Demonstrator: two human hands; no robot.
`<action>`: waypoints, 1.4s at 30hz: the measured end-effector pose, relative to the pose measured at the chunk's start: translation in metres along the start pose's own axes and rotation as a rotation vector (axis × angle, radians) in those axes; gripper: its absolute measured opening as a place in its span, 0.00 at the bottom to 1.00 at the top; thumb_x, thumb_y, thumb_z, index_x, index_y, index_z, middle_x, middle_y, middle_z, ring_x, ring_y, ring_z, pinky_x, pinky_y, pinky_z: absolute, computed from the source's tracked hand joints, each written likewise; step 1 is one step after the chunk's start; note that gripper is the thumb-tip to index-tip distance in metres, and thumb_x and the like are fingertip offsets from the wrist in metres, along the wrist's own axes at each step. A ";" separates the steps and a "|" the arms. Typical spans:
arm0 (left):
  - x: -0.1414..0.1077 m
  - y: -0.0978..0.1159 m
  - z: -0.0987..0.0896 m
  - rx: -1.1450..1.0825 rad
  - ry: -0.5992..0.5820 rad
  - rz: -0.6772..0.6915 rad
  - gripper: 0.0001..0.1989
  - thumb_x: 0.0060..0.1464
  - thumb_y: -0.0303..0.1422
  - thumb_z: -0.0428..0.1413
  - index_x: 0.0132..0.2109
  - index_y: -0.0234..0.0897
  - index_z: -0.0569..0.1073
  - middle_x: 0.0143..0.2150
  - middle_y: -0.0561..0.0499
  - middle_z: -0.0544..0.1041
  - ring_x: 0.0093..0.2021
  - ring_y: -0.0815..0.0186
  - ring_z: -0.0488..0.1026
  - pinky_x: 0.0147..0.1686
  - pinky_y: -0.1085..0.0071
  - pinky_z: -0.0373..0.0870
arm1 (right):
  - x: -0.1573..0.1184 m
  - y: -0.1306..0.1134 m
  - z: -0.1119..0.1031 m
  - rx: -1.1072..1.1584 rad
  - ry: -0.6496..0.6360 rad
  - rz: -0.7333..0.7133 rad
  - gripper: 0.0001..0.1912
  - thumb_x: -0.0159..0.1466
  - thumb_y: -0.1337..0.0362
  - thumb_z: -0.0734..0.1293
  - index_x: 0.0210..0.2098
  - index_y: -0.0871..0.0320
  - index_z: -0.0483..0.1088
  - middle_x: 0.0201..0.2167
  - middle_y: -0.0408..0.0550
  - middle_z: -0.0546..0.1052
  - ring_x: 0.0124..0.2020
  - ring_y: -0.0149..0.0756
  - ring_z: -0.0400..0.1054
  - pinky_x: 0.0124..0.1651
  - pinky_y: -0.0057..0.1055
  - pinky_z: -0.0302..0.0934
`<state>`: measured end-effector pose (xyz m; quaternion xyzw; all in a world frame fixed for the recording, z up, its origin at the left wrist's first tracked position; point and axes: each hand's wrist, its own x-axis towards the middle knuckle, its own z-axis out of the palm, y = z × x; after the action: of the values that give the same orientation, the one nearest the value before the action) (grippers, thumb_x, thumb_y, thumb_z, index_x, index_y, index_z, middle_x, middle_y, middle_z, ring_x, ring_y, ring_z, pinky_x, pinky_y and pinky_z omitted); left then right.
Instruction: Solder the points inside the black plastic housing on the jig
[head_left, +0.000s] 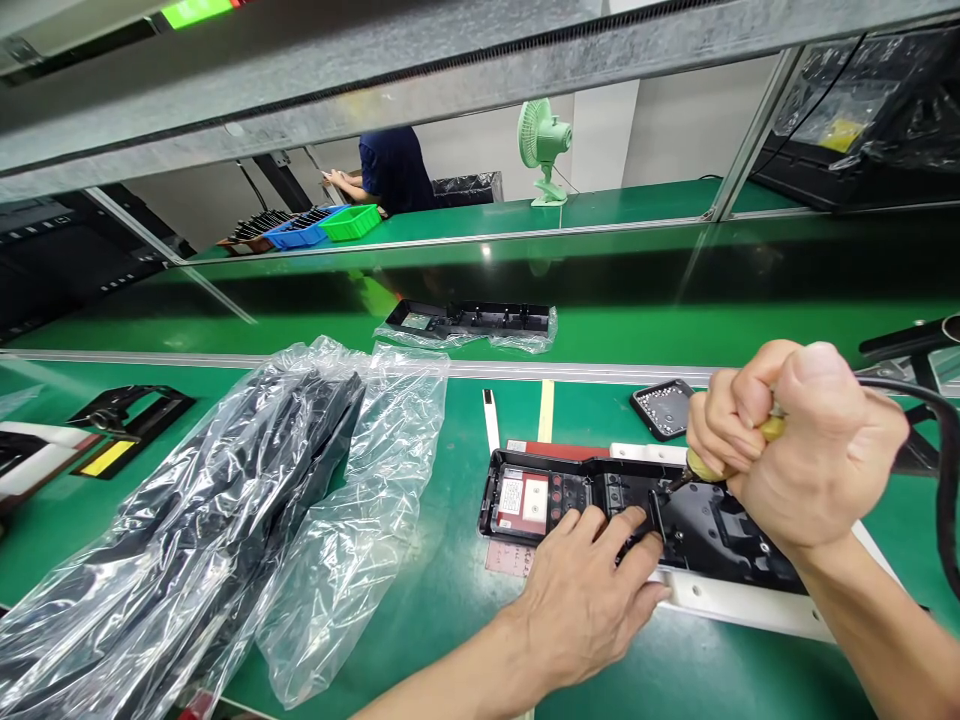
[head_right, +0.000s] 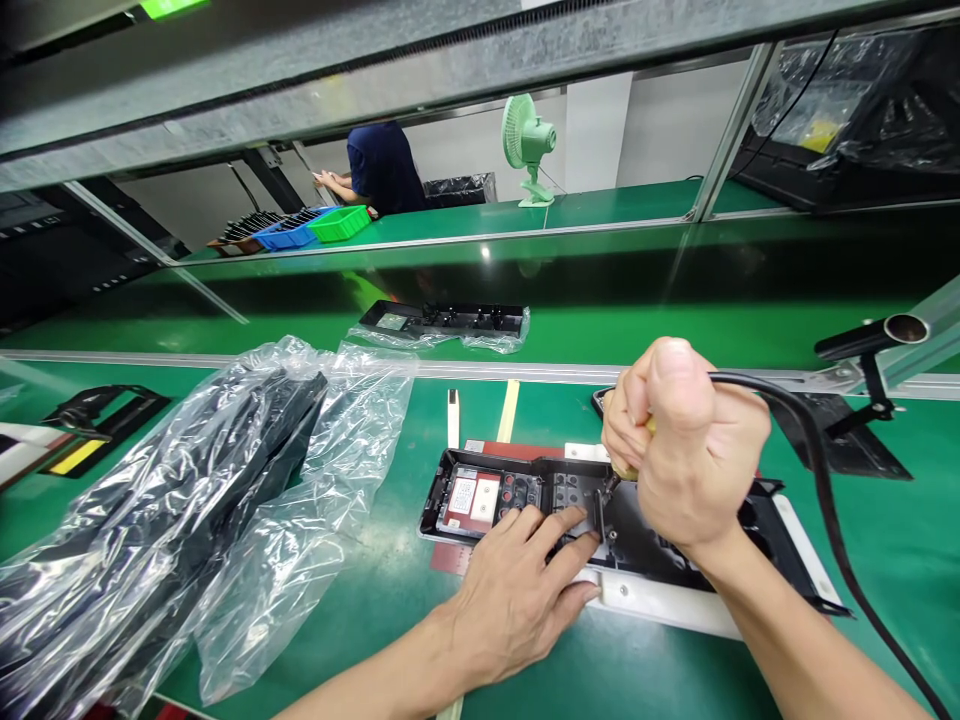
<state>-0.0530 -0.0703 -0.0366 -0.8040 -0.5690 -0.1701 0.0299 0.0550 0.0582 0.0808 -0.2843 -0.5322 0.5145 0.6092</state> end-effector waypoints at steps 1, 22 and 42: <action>0.000 0.000 0.000 -0.001 -0.003 -0.001 0.20 0.71 0.44 0.47 0.61 0.42 0.70 0.66 0.52 0.68 0.46 0.58 0.69 0.43 0.59 0.69 | 0.000 0.000 0.000 -0.001 -0.002 -0.002 0.27 0.62 0.46 0.69 0.19 0.56 0.59 0.11 0.36 0.54 0.10 0.25 0.49 0.12 0.26 0.44; 0.000 0.000 0.000 -0.013 -0.024 -0.007 0.20 0.72 0.44 0.46 0.62 0.42 0.69 0.66 0.52 0.68 0.48 0.58 0.69 0.44 0.59 0.70 | -0.001 -0.001 0.000 0.030 0.009 0.031 0.27 0.61 0.45 0.71 0.19 0.56 0.59 0.11 0.36 0.54 0.11 0.24 0.48 0.12 0.25 0.44; -0.001 0.000 0.001 0.011 -0.009 0.000 0.20 0.71 0.44 0.48 0.62 0.42 0.70 0.66 0.50 0.68 0.47 0.59 0.70 0.44 0.59 0.71 | -0.002 0.000 -0.001 0.053 -0.015 0.026 0.27 0.60 0.45 0.71 0.19 0.56 0.59 0.12 0.36 0.55 0.11 0.24 0.48 0.13 0.25 0.43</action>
<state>-0.0534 -0.0707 -0.0379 -0.8046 -0.5699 -0.1635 0.0318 0.0559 0.0564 0.0802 -0.2710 -0.5194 0.5385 0.6056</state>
